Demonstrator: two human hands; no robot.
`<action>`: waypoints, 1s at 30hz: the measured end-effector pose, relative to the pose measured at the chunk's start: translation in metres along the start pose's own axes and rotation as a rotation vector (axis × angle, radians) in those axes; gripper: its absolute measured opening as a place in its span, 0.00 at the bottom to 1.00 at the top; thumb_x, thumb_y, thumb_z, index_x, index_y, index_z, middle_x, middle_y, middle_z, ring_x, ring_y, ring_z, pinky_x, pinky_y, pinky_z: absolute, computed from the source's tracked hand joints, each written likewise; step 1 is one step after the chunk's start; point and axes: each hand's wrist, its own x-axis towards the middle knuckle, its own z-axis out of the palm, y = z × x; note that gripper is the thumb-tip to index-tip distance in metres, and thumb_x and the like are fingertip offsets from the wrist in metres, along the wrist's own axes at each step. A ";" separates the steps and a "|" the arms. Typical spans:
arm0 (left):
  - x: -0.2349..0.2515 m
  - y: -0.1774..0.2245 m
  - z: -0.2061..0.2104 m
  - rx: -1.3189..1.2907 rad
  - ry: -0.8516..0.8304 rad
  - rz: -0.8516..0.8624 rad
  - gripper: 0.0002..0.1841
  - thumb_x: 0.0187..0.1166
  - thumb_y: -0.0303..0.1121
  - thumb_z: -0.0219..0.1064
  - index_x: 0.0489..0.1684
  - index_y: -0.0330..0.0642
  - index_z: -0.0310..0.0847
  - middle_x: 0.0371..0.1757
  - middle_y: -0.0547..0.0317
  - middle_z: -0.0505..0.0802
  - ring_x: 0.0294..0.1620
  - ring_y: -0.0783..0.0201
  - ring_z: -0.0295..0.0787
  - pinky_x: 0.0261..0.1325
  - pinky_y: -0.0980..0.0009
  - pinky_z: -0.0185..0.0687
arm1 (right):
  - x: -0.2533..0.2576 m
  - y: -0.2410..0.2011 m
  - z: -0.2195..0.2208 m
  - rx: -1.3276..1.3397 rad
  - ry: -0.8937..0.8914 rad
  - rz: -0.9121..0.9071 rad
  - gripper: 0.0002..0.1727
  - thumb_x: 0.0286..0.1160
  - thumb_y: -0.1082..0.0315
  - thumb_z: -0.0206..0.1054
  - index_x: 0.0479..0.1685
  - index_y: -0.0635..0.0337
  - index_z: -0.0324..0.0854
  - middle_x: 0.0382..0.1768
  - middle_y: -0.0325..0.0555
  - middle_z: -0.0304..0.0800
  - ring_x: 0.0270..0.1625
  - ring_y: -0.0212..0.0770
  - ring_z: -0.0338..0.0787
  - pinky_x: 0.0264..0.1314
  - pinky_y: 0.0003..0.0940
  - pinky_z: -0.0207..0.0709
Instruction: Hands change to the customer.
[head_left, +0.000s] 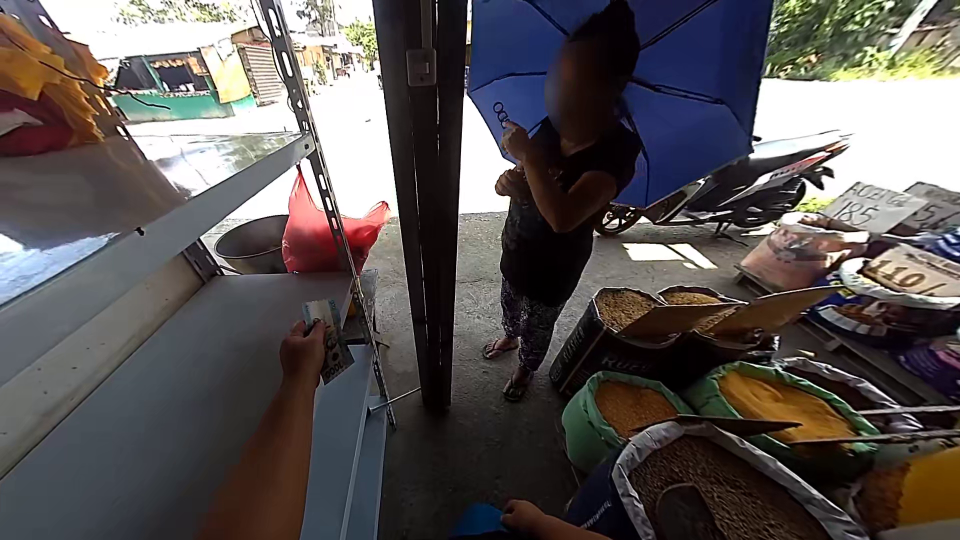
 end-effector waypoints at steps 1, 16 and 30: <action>0.000 0.000 0.000 0.010 -0.001 0.000 0.13 0.88 0.38 0.65 0.50 0.36 0.87 0.44 0.49 0.91 0.44 0.59 0.88 0.53 0.54 0.81 | 0.010 0.005 0.003 0.003 0.016 -0.005 0.30 0.85 0.44 0.55 0.74 0.55 0.81 0.72 0.56 0.84 0.79 0.54 0.79 0.83 0.60 0.67; 0.000 0.003 -0.001 0.044 -0.012 0.009 0.13 0.88 0.38 0.64 0.49 0.36 0.86 0.43 0.49 0.91 0.44 0.58 0.87 0.53 0.53 0.80 | 0.002 -0.001 -0.002 -0.006 0.005 -0.014 0.30 0.86 0.45 0.57 0.75 0.57 0.80 0.73 0.57 0.84 0.80 0.55 0.79 0.84 0.59 0.66; 0.000 0.002 0.000 0.029 -0.011 0.010 0.13 0.88 0.38 0.64 0.49 0.36 0.86 0.42 0.50 0.91 0.43 0.60 0.87 0.52 0.54 0.80 | -0.013 -0.005 -0.005 0.011 0.009 -0.005 0.30 0.87 0.46 0.55 0.76 0.57 0.79 0.74 0.57 0.83 0.80 0.55 0.78 0.84 0.59 0.65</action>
